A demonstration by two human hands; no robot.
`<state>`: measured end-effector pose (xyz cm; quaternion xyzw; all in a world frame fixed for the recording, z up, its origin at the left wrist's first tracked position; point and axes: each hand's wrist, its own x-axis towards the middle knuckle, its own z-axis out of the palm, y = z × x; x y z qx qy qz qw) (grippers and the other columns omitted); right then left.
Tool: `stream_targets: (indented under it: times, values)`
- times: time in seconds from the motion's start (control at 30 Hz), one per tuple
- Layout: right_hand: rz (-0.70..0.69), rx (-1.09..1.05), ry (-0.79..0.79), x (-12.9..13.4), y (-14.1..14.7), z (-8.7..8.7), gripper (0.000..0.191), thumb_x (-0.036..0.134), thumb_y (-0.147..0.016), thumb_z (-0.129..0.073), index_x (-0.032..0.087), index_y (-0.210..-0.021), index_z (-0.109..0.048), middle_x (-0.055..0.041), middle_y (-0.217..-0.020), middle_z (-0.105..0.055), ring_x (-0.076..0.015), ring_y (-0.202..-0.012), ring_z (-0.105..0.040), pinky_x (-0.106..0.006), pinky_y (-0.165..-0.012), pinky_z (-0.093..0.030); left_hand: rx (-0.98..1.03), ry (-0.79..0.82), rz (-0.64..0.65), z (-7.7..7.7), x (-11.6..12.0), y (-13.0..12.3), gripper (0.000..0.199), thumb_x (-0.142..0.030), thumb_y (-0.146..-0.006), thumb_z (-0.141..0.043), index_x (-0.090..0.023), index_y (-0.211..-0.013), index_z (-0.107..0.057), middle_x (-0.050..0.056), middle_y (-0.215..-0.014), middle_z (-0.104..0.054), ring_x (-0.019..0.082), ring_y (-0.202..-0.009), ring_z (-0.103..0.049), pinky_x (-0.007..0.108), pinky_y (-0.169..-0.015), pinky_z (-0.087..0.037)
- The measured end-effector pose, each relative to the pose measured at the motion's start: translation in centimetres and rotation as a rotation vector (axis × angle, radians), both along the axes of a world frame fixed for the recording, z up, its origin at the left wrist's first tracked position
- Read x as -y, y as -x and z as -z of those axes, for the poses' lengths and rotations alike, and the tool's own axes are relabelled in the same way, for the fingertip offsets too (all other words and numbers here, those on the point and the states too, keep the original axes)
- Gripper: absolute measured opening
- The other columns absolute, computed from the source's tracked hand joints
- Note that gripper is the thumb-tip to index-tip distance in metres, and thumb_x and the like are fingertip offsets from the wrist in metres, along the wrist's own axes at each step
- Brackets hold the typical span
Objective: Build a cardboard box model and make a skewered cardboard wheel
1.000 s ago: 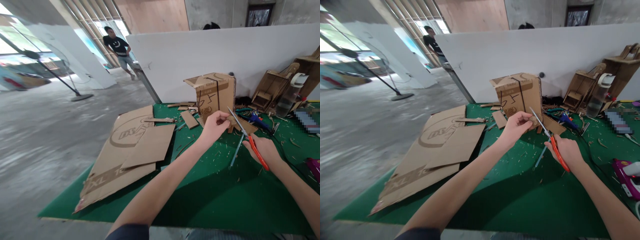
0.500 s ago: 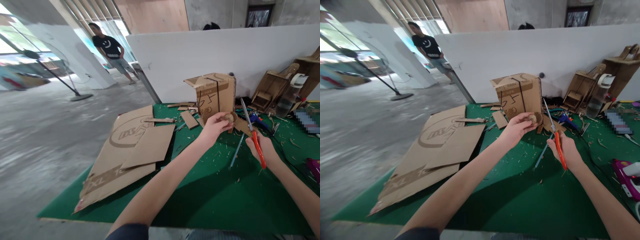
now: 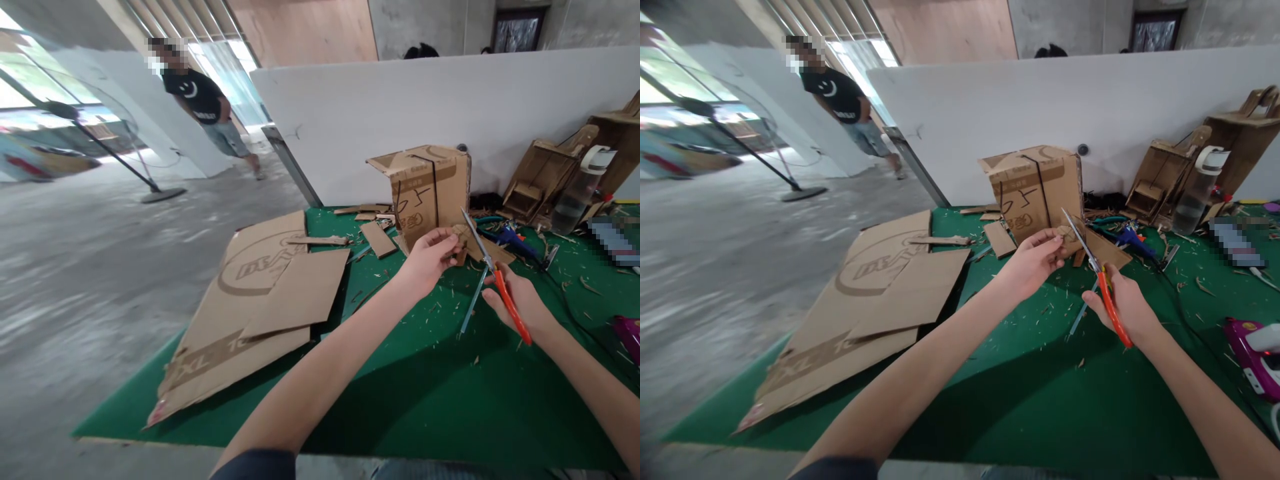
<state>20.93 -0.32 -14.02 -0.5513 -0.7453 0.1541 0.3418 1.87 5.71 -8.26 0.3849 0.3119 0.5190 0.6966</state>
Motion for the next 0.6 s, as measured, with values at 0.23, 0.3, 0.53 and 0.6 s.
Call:
stream_targets:
  times: [0.23, 0.3, 0.53, 0.6]
  values:
    - [-0.018, -0.003, 0.007, -0.04, -0.02, -0.03, 0.049, 0.051, -0.088, -0.050, 0.014, -0.119, -0.049, -0.0114, -0.095, -0.071, -0.0216, -0.070, -0.067, -0.032, -0.067, -0.050, 0.001, -0.043, -0.027, -0.01, 0.43, -0.45, 0.023, -0.018, -0.071, -0.078, -0.013, -0.081, -0.058, 0.002, -0.079, -0.063, 0.012, -0.076, -0.065, 0.022, -0.062, -0.045]
    - [-0.026, -0.011, 0.010, -0.06, -0.12, 0.01, 0.047, 0.049, -0.088, -0.050, 0.014, -0.120, -0.051, -0.0109, -0.095, -0.071, -0.0207, -0.067, -0.067, -0.032, -0.065, -0.050, -0.006, -0.045, -0.027, 0.12, 0.49, -0.53, 0.021, -0.017, -0.072, -0.076, -0.013, -0.081, -0.058, 0.002, -0.078, -0.064, 0.012, -0.076, -0.065, 0.021, -0.062, -0.046]
    - [-0.035, -0.040, 0.034, 0.00, -0.27, -0.08, 0.042, 0.049, -0.087, -0.051, 0.016, -0.113, -0.056, -0.0093, -0.094, -0.072, -0.0210, -0.070, -0.069, -0.031, -0.067, -0.052, 0.020, -0.047, -0.048, 0.63, 0.70, -0.92, 0.026, -0.018, -0.069, -0.080, -0.014, -0.079, -0.056, 0.001, -0.074, -0.065, 0.012, -0.075, -0.067, 0.022, -0.067, -0.049]
    - [-0.033, -0.044, 0.044, 0.02, -0.24, -0.10, 0.045, 0.050, -0.087, -0.051, 0.016, -0.116, -0.055, -0.0104, -0.097, -0.073, -0.0226, -0.075, -0.070, -0.032, -0.070, -0.053, 0.029, -0.041, -0.061, 0.66, 0.74, -1.02, 0.028, -0.018, -0.069, -0.080, -0.015, -0.078, -0.055, 0.000, -0.073, -0.065, 0.012, -0.075, -0.067, 0.022, -0.069, -0.050]
